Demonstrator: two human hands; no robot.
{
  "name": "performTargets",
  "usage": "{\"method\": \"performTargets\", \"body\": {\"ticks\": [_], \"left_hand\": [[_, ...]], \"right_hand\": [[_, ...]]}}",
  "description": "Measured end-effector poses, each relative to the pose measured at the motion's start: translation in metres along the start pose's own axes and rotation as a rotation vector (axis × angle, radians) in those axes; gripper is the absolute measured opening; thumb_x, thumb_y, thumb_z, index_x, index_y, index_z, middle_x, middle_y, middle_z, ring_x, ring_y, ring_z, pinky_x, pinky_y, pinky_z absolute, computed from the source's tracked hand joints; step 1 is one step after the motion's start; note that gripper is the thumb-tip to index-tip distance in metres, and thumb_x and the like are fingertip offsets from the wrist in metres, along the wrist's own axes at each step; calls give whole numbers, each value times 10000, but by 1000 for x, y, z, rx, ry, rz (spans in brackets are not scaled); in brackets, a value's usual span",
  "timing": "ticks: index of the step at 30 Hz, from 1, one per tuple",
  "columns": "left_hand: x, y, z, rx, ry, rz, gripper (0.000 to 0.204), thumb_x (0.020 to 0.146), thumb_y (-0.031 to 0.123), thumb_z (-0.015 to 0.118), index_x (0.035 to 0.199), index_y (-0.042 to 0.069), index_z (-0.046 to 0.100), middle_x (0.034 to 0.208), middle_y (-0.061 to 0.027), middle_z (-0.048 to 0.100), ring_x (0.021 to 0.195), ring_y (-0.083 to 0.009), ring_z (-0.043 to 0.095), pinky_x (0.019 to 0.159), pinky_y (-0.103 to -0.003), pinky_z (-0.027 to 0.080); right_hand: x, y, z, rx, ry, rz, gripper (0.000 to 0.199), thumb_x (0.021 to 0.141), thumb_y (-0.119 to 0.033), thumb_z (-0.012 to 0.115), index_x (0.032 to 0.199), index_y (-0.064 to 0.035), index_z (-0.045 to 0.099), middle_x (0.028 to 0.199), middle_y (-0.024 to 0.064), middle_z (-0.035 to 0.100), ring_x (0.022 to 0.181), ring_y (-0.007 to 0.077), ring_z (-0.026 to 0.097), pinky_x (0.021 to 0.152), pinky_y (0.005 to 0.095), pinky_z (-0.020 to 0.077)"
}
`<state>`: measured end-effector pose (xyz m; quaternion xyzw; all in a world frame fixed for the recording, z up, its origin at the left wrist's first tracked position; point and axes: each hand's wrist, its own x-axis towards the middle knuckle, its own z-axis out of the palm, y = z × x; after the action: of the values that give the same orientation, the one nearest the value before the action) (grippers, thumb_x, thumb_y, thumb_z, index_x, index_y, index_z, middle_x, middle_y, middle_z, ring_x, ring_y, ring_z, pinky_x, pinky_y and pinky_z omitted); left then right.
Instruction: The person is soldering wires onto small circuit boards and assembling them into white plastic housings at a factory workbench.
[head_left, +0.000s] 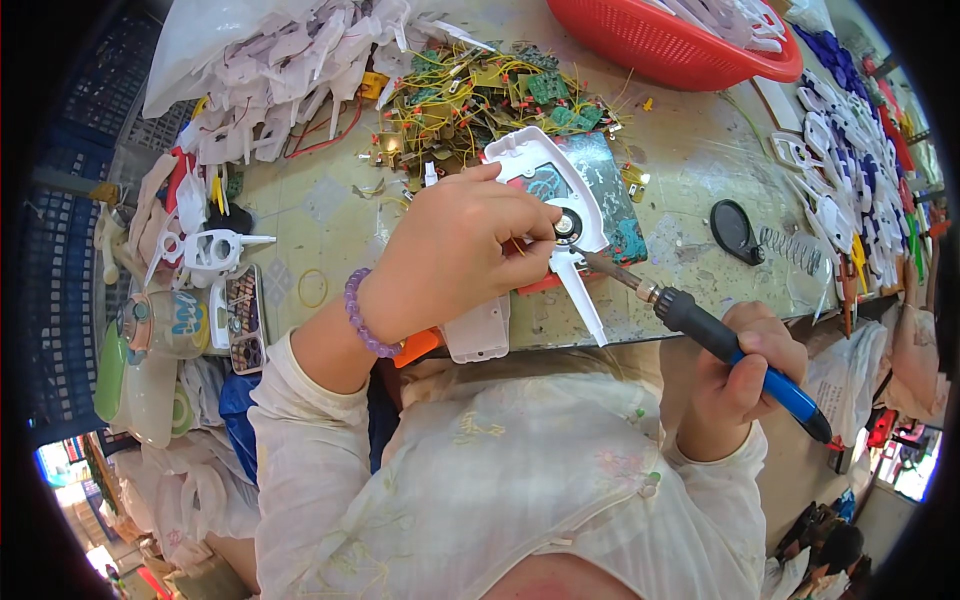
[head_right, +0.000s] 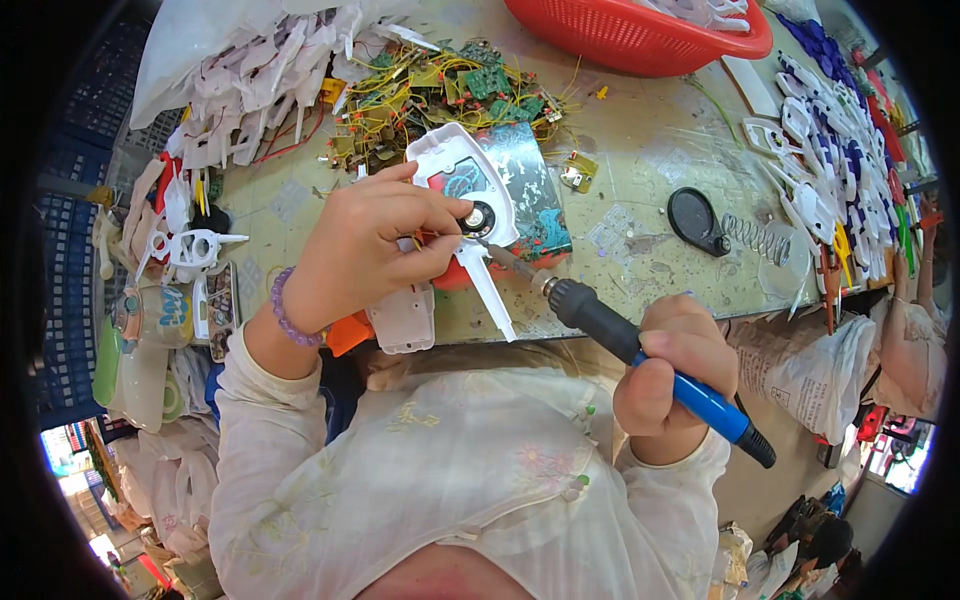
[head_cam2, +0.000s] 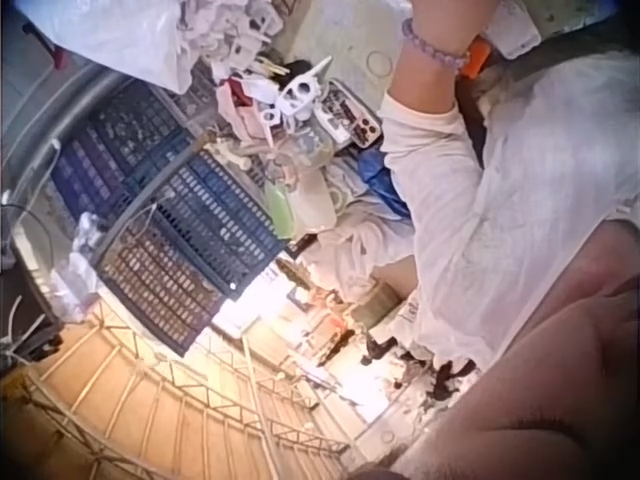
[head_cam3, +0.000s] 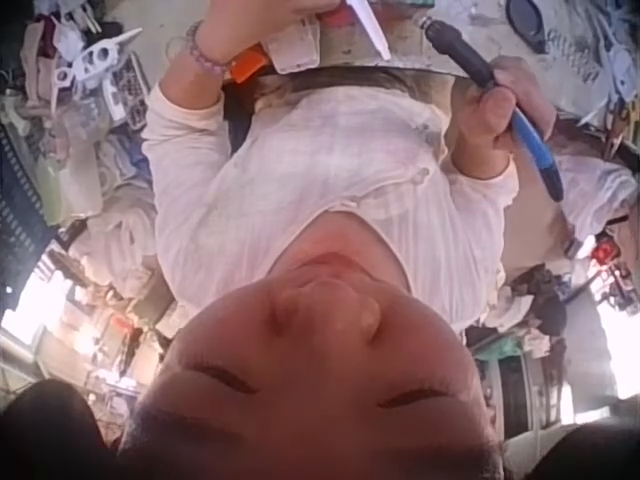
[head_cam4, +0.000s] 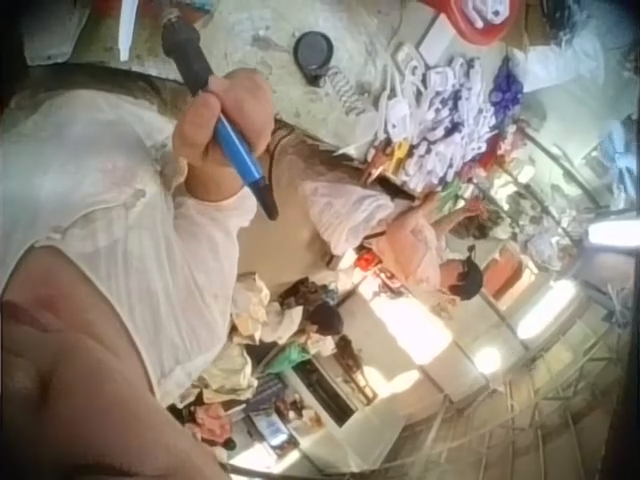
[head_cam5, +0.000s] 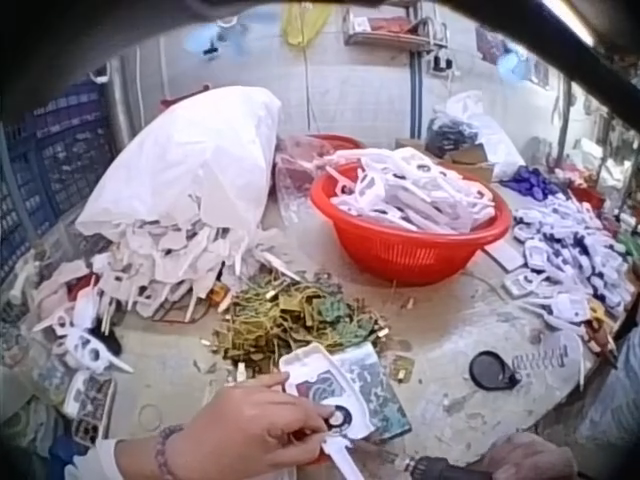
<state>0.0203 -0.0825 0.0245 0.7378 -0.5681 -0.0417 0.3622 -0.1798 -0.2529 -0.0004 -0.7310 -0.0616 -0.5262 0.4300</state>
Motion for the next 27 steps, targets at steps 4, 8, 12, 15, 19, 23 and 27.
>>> {"method": "performTargets", "body": {"ticks": [4,8,12,15,19,23,27], "left_hand": [[0,2,-1,1,12,-6,33,738,83,684,740,65,656,846,-71,713,749,-221,667,976,-458,423],[-1,2,-1,15,-3,-8,42,735,79,689,733,63,651,851,-70,713,748,-222,667,975,-456,424],[-1,2,1,48,12,10,50,731,69,694,728,60,645,856,-66,713,725,-230,662,971,-445,430],[-1,3,2,54,37,25,53,729,64,694,724,59,642,858,-64,713,708,-231,658,965,-434,436],[-2,3,2,66,37,22,55,729,65,693,719,61,639,859,-60,713,710,-231,657,962,-430,441],[-2,4,3,101,49,47,47,727,67,690,716,66,644,865,-54,713,715,-233,659,963,-439,446],[-1,4,4,121,65,78,38,725,66,686,713,72,651,869,-49,713,717,-237,659,963,-447,451]], "right_hand": [[1,1,-1,31,19,7,212,902,-198,575,955,-10,494,686,73,499,522,165,448,463,295,357],[2,3,0,45,25,-8,203,895,-189,584,948,-11,503,677,72,499,513,164,443,458,290,355],[5,1,1,18,-16,-13,190,883,-168,586,942,-4,511,667,68,504,510,167,451,465,292,367],[8,0,-2,-1,-77,-17,179,869,-149,586,941,-1,514,665,67,509,513,171,459,467,298,374],[14,-1,-4,7,-110,-28,169,849,-126,594,939,-2,523,649,64,504,509,174,454,463,305,369],[17,0,-4,33,-196,-12,161,825,-98,608,936,-4,539,642,60,507,505,173,448,465,306,365],[15,1,-4,37,-193,-18,158,818,-87,609,936,-6,542,645,59,515,503,172,444,462,304,357]]}}
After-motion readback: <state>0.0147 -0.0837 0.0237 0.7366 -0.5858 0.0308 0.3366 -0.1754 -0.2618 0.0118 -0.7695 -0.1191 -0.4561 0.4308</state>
